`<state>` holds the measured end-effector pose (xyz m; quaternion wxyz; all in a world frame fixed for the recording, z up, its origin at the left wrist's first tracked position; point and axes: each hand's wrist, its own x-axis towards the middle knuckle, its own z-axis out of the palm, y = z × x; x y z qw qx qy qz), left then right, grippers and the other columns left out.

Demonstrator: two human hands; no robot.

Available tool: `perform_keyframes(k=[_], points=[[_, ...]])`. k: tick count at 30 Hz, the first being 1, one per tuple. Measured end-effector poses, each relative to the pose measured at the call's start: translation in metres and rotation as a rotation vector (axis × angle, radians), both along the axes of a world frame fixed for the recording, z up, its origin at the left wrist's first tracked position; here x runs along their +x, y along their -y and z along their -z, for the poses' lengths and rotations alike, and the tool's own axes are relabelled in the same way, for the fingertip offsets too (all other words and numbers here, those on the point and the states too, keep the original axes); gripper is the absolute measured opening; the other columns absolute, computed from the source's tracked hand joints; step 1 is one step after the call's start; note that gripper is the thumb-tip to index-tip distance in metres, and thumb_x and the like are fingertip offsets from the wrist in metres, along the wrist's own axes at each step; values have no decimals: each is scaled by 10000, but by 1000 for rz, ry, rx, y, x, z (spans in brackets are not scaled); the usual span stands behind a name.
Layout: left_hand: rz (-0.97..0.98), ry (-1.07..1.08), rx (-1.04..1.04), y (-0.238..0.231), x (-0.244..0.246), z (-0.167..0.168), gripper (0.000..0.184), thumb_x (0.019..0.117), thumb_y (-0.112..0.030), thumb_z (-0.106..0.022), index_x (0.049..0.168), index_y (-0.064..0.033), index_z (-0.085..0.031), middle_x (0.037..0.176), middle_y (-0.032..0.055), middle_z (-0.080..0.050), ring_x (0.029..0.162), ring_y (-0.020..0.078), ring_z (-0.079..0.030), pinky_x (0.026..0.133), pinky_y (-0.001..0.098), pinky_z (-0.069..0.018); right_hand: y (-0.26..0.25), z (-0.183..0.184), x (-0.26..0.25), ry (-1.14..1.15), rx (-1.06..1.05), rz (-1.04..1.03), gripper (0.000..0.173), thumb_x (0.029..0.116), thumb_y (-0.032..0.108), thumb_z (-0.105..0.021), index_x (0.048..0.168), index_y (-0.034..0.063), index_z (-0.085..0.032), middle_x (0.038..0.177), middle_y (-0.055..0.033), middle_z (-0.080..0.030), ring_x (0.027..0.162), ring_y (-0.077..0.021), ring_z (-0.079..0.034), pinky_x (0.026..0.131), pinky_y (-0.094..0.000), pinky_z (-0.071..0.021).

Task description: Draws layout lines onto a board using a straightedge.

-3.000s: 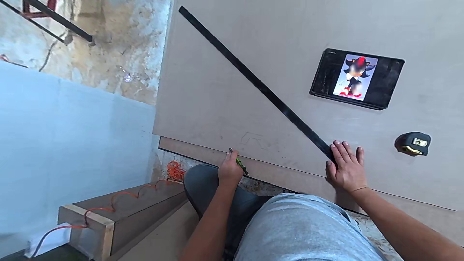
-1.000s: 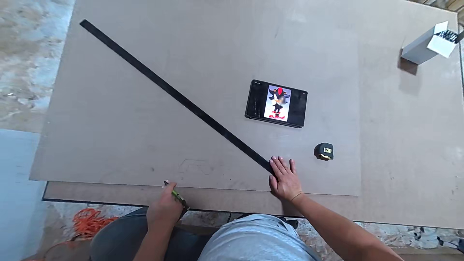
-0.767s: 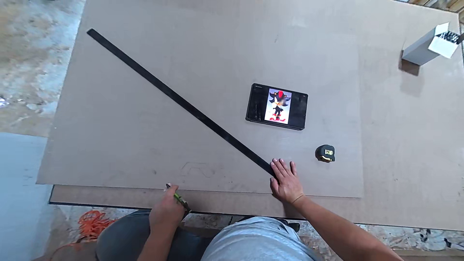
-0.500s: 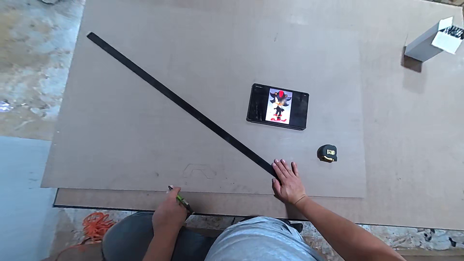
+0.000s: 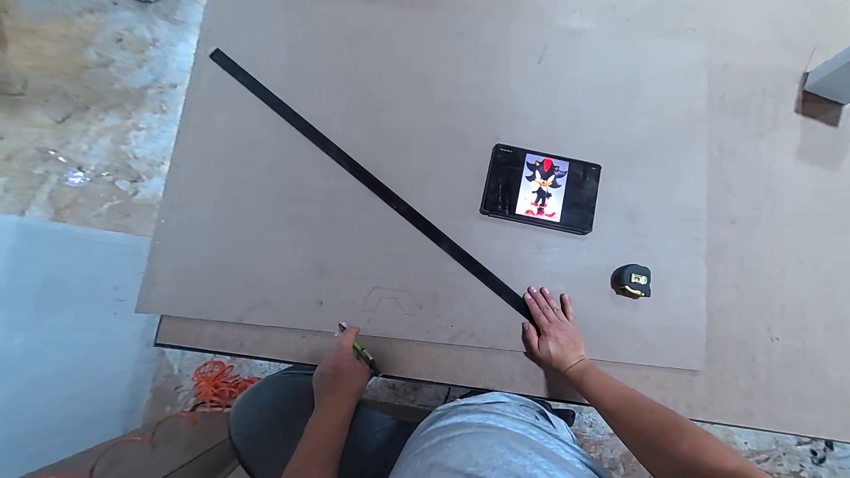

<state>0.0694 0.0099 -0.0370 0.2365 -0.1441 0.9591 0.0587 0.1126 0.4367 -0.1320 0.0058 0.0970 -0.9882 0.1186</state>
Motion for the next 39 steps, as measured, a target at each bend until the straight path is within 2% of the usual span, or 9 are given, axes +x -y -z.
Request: perform_keyframes(k=[5,11,13,16,23,30,39], points=[[8,-21,7,0,2,2,458,1018,-94,-560,1469,-175,-547,1480,152,-572,1292,389,-611,988,619,-528,-1,1,0,9,15,-6,624,1038,435,-313,1615,205,-377,1690,57,-313,1581,-174,-220,1286,-568,-122],[3,-22,10,1,3,1,445,1030,-101,-550,1469,-172,-543,1464,150,-587,1287,371,-619,992,598,-534,0,2,0,11,21,-13,625,1040,433,-306,1617,204,-371,1693,60,-304,1584,-171,-209,1286,-573,-114],[9,-52,27,3,4,3,442,1024,-86,-546,1461,-156,-550,1456,166,-589,1243,391,-642,961,613,-544,0,0,1,6,21,-12,629,1037,430,-299,1618,201,-368,1694,56,-303,1586,-172,-204,1286,-582,-104],[1,-62,42,3,5,6,440,1024,-84,-551,1458,-156,-554,1489,150,-566,1290,371,-617,991,597,-537,0,0,0,2,19,-9,635,1034,434,-295,1620,200,-365,1695,55,-300,1586,-172,-202,1284,-590,-107],[-32,-15,32,3,2,6,475,1022,-105,-561,1486,-200,-526,1551,108,-513,1312,335,-607,996,557,-546,-1,2,0,4,40,-13,639,1038,446,-275,1623,203,-356,1699,57,-290,1590,-178,-189,1285,-587,-104],[-26,-35,47,3,4,5,464,1019,-101,-570,1475,-184,-539,1546,101,-519,1379,315,-553,1053,549,-514,-1,-1,-1,0,36,-11,642,1032,440,-271,1616,192,-372,1693,44,-308,1585,-178,-207,1280,-595,-103],[-2,-44,33,3,1,3,436,1015,-92,-576,1444,-170,-574,1482,121,-580,1226,350,-662,960,563,-560,-1,0,-1,-3,54,-10,637,1034,439,-266,1614,200,-378,1692,57,-308,1583,-173,-215,1278,-589,-118]])
